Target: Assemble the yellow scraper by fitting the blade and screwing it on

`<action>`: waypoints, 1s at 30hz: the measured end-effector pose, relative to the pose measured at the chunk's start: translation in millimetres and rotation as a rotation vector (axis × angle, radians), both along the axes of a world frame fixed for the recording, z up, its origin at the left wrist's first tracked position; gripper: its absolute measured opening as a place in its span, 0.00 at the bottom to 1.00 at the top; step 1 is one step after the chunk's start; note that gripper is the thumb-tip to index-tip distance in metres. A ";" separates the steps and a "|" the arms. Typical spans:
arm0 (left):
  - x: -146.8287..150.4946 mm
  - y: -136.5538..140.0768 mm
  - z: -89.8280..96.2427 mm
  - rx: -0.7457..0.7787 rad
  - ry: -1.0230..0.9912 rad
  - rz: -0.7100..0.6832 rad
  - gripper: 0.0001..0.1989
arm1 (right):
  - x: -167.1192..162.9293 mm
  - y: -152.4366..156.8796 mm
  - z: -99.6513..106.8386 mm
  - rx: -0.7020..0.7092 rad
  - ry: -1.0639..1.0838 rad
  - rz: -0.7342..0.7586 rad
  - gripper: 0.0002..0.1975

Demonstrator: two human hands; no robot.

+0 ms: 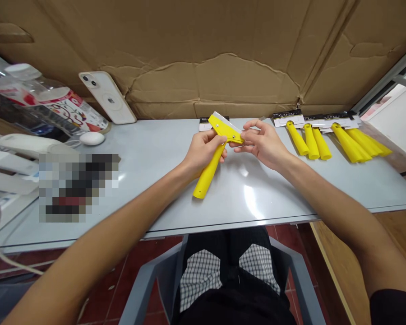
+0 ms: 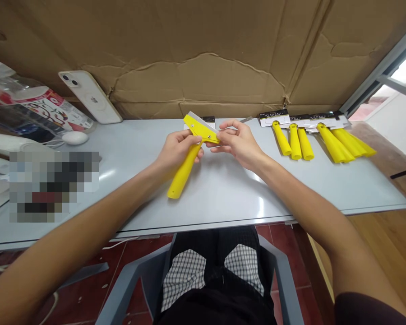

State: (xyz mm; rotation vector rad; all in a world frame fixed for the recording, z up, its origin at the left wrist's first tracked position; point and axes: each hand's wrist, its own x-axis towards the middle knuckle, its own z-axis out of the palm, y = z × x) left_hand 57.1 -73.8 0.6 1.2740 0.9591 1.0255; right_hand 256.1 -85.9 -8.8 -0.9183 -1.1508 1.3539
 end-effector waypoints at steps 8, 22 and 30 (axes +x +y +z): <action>1.4 0.0 -8.3 0.037 0.049 -0.017 0.04 | -4.9 -1.9 -2.8 -0.016 -0.029 -0.015 0.29; 0.6 1.6 -2.2 0.005 0.158 0.015 0.03 | -3.6 5.0 -8.9 -0.059 -0.009 -0.024 0.15; -11.3 8.0 -13.2 0.281 0.399 0.093 0.37 | -5.1 10.1 -12.1 -0.136 0.045 -0.103 0.11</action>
